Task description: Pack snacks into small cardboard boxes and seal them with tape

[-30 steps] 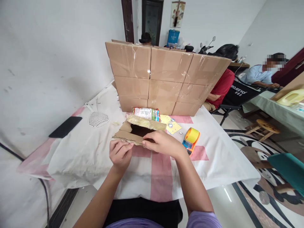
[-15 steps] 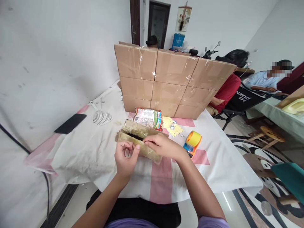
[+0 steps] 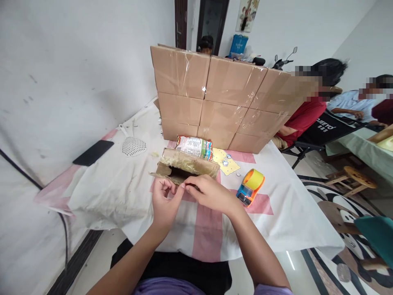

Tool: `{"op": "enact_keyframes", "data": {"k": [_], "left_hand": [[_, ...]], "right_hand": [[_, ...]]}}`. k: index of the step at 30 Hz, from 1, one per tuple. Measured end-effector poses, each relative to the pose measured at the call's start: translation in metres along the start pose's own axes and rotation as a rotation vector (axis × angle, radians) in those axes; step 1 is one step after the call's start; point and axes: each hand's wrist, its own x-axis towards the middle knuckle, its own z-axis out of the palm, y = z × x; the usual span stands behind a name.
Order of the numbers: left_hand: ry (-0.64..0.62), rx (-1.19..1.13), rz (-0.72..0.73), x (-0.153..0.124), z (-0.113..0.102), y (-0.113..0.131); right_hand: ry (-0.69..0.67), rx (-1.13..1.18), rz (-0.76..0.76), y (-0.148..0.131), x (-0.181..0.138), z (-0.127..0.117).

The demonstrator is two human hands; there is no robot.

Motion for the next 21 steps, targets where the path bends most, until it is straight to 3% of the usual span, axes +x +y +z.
{"op": "enact_keyframes", "data": {"k": [8, 11, 16, 19, 21], "left_hand": [[0.014, 0.034, 0.125, -0.013, 0.0, 0.002], [-0.014, 0.102, 0.241, -0.012, -0.004, 0.007], [-0.123, 0.412, 0.513, -0.002, -0.012, 0.011], [-0.117, 0.512, 0.589, 0.003, -0.014, 0.008], [-0.094, 0.511, 0.633, 0.005, -0.015, 0.006]], "right_hand": [[0.158, -0.106, 0.014, -0.001, -0.01, 0.005], [0.175, -0.098, -0.028, -0.003, -0.013, 0.002], [0.163, -0.138, -0.074, -0.009, -0.011, -0.005], [0.28, -0.258, -0.069, 0.002, -0.003, -0.019], [0.409, -0.33, -0.013, 0.023, 0.01, -0.034]]}}
